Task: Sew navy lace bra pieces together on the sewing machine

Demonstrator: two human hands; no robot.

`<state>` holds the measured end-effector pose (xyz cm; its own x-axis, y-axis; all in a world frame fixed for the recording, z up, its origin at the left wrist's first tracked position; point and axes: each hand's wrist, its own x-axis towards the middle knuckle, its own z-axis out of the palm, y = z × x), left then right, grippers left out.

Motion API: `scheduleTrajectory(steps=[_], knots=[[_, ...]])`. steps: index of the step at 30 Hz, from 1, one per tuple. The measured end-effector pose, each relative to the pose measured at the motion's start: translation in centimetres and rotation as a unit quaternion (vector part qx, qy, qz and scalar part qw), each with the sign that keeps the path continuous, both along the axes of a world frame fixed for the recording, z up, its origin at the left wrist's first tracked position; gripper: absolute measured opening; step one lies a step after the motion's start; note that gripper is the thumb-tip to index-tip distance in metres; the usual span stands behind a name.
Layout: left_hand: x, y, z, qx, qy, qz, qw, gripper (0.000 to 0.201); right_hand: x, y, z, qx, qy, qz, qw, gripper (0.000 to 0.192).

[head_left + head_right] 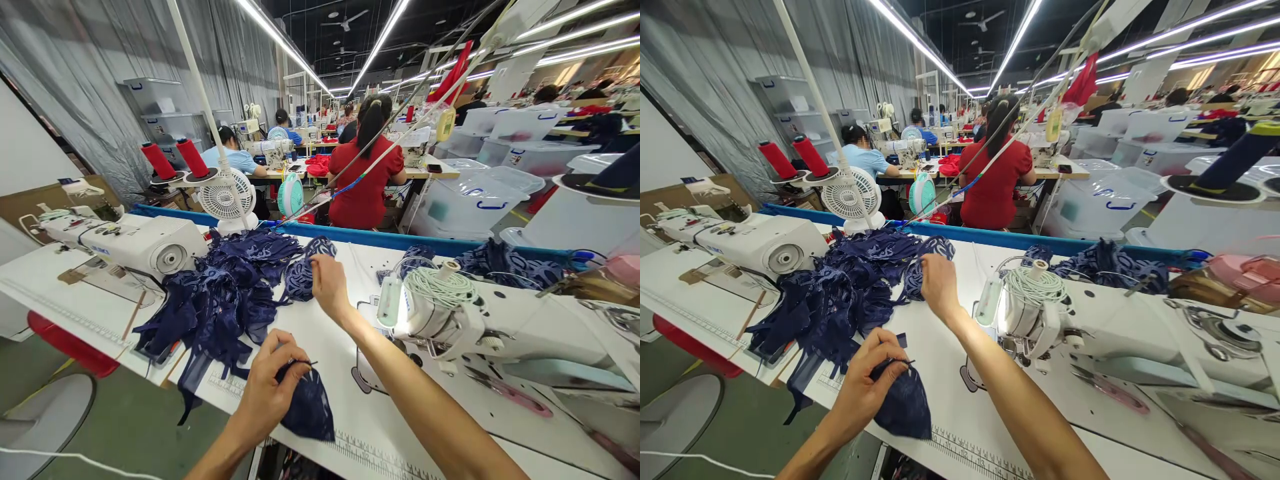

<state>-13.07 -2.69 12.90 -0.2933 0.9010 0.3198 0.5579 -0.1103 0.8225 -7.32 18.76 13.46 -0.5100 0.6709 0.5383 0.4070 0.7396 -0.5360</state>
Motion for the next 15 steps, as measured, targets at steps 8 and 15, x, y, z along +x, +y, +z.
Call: scheduleTrajectory(steps=[8, 15], knots=[[0.0, 3.1, 0.9, -0.089, -0.096, -0.160, 0.978, 0.006, 11.9, -8.7, -0.3, -0.245, 0.007, 0.192, 0.950, 0.024], [4.0, 3.4, -1.0, -0.135, -0.062, -0.131, 0.980, 0.009, 17.5, -9.4, -3.2, -0.488, 0.146, 0.061, 0.858, 0.031]])
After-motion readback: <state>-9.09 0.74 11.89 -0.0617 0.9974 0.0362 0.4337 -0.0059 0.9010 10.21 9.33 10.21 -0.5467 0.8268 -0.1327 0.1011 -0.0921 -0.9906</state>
